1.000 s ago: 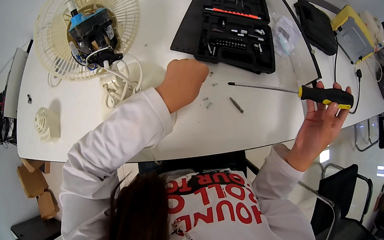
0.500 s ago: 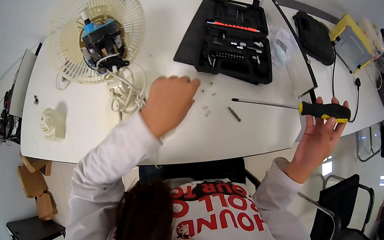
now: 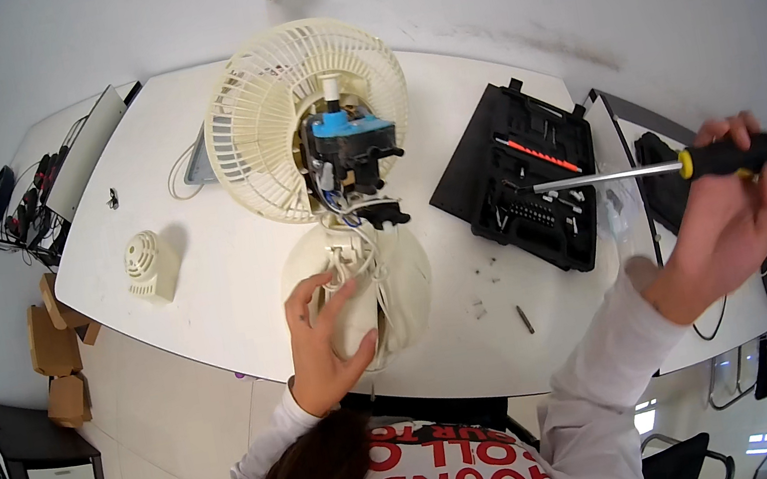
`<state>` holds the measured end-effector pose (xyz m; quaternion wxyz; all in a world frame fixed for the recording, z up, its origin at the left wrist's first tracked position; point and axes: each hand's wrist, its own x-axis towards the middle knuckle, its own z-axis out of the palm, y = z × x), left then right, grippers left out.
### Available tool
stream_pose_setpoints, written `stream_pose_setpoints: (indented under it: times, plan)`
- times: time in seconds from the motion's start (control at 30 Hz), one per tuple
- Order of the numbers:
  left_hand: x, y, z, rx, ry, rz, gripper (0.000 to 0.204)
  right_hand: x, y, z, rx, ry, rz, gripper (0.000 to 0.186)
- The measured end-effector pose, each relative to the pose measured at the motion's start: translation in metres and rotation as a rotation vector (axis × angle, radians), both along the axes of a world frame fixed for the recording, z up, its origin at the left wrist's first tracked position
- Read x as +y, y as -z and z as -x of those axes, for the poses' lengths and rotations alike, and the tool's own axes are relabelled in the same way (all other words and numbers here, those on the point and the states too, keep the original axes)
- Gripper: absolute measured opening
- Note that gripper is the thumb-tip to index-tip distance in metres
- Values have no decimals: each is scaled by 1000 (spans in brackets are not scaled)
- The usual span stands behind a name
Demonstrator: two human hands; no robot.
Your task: The person disassembles a small white fan, removes screws, and manipulates internal wiring and components. They use a screwdriver and a flexible orange tool to adjust parts inside the fan housing. The person then reassembles the fan by inserting screws and tightening them.
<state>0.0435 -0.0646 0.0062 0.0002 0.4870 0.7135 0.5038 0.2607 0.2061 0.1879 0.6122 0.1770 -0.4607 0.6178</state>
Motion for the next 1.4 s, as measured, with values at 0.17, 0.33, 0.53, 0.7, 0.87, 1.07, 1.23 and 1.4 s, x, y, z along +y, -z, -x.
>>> stream_pose_setpoints:
  times: [0.17, 0.33, 0.53, 0.7, 0.87, 1.07, 1.23, 1.4]
  plan:
    - [-4, 35, 29, 192, 205, -33, 39, 12, -63, 88, -36, -389, -87, 19]
    - [0, 46, 31, 213, 189, -76, 45, 1, -91, 178, -150, -562, -115, 20]
    - [3, 45, 30, 168, 199, -114, 49, -28, -96, 260, -83, -104, -176, 18]
    - [0, 47, 31, 152, 153, -89, 51, -33, -83, 286, -277, -207, -203, 18]
    - [-1, 47, 32, 153, 131, -82, 50, -15, -89, 299, -374, -374, -215, 19]
    - [0, 44, 32, 151, 136, -73, 46, -26, -90, 306, -440, -335, -170, 19]
    - [1, 47, 30, 126, 133, -76, 50, -26, -86, 307, -456, -342, -176, 20]
    - [0, 45, 30, 116, 133, -73, 50, -22, -90, 305, -471, -256, -280, 20]
